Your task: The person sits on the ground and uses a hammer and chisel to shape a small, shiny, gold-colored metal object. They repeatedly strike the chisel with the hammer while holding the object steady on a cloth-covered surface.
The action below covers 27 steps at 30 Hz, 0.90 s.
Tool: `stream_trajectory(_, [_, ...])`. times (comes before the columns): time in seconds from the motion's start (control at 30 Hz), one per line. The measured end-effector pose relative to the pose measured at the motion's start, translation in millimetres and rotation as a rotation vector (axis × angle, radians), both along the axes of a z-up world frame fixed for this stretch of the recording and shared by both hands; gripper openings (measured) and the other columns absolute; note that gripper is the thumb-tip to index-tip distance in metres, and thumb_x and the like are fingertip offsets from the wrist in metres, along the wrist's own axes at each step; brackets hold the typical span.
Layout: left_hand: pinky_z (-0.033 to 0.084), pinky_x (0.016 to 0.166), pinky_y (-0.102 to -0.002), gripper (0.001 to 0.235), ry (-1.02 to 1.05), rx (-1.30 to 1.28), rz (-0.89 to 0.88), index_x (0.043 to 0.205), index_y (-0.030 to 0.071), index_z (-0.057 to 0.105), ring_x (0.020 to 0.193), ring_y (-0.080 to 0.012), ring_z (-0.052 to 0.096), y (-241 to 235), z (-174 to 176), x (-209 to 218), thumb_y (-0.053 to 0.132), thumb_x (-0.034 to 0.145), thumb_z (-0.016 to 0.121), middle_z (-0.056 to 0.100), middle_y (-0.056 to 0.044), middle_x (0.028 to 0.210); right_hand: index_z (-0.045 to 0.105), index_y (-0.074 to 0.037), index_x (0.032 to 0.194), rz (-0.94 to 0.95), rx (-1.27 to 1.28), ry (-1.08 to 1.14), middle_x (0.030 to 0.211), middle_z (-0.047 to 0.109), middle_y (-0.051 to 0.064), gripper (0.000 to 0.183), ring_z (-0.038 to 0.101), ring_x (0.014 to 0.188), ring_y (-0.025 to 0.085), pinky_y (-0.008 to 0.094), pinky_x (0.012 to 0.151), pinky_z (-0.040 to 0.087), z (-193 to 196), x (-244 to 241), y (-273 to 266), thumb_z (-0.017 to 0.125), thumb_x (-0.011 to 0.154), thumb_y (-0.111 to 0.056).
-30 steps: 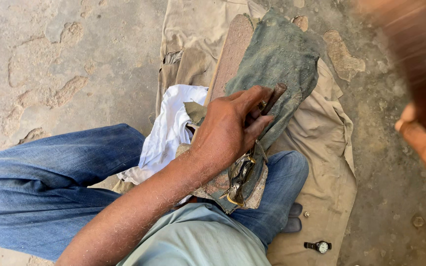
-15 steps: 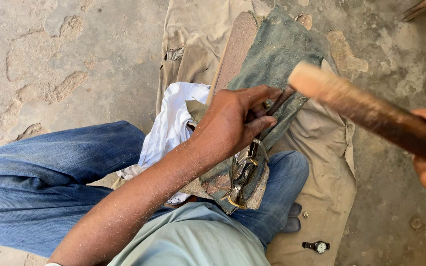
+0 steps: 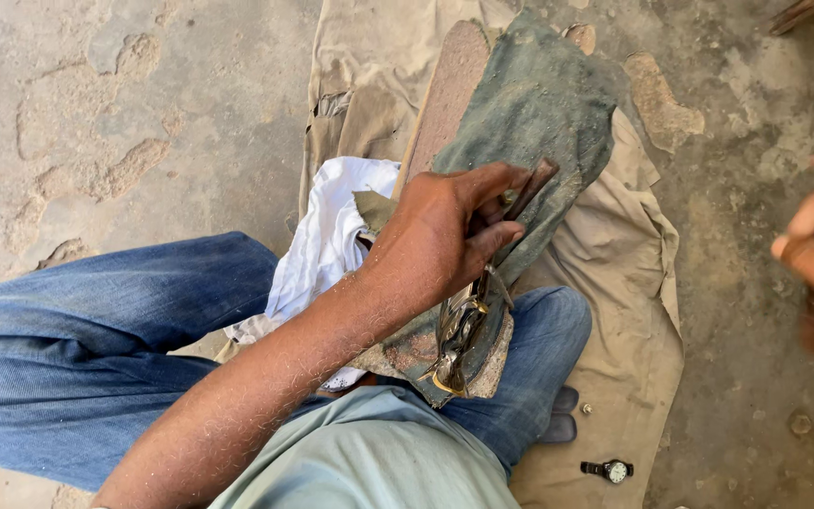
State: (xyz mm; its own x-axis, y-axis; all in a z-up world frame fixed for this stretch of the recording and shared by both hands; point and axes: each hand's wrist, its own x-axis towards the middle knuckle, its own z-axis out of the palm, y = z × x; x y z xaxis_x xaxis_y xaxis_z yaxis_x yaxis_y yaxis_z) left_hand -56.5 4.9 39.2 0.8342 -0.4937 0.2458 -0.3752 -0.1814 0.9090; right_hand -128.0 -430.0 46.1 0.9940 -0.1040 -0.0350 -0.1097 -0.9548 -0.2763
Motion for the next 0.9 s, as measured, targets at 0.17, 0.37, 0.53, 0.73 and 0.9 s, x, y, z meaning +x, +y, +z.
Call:
stream_trajectory(0.17, [0.054,0.06,-0.036,0.046,0.03,0.032,0.028,0.125,0.005,0.065,0.063,-0.0215,0.068,-2.8,1.3,0.5,0.011,0.083,0.083,0.07,-0.01,0.076,0.064,-0.005,0.123,0.04,-0.033,0.019,0.101,0.066,0.011,0.033,0.069,0.087,0.021,0.034,0.079,0.058,3.5,2.9,0.7,0.063,0.09,-0.005])
stream_trajectory(0.37, [0.053,0.059,-0.036,0.046,0.027,0.057,0.06,0.121,0.006,0.066,0.062,-0.0207,0.066,-5.0,1.3,2.5,0.01,0.079,0.085,0.068,-0.008,0.072,0.068,-0.006,0.117,0.108,-0.113,0.118,0.097,0.069,0.011,0.038,0.071,0.083,0.022,0.036,0.077,0.058,24.2,-5.0,25.1,0.072,0.081,0.004])
stream_trajectory(0.53, [0.055,0.063,-0.034,0.044,0.118,-0.126,0.113,0.129,0.008,0.06,0.068,-0.0182,0.066,6.7,-14.5,-3.2,0.013,0.089,0.078,0.068,-0.007,0.079,0.065,-0.001,0.102,0.089,0.572,-0.038,0.09,0.073,0.007,0.02,0.069,0.088,0.018,0.034,0.083,0.055,24.4,-42.2,123.3,0.075,0.085,0.001])
stream_trajectory(0.73, [0.053,0.087,-0.041,0.019,-0.084,-0.074,0.273,0.115,0.004,0.055,0.096,-0.0284,0.065,3.0,-44.4,-30.0,0.005,0.096,0.05,0.064,-0.015,0.101,0.068,-0.002,0.106,-0.047,0.81,-0.099,0.087,0.076,0.007,0.048,0.073,0.08,0.021,0.033,0.073,0.059,-22.4,-118.3,275.8,0.092,0.065,-0.007])
stream_trajectory(0.9, [0.047,0.079,-0.049,0.016,-0.169,0.28,0.289,0.107,0.005,0.059,0.086,-0.0381,0.058,0.8,-53.9,-44.9,0.018,0.1,0.055,0.067,-0.015,0.096,0.057,0.001,0.112,0.136,0.433,-0.518,0.1,0.069,0.015,0.042,0.073,0.089,0.032,0.039,0.077,0.059,-46.0,-120.8,315.3,0.078,0.075,0.002])
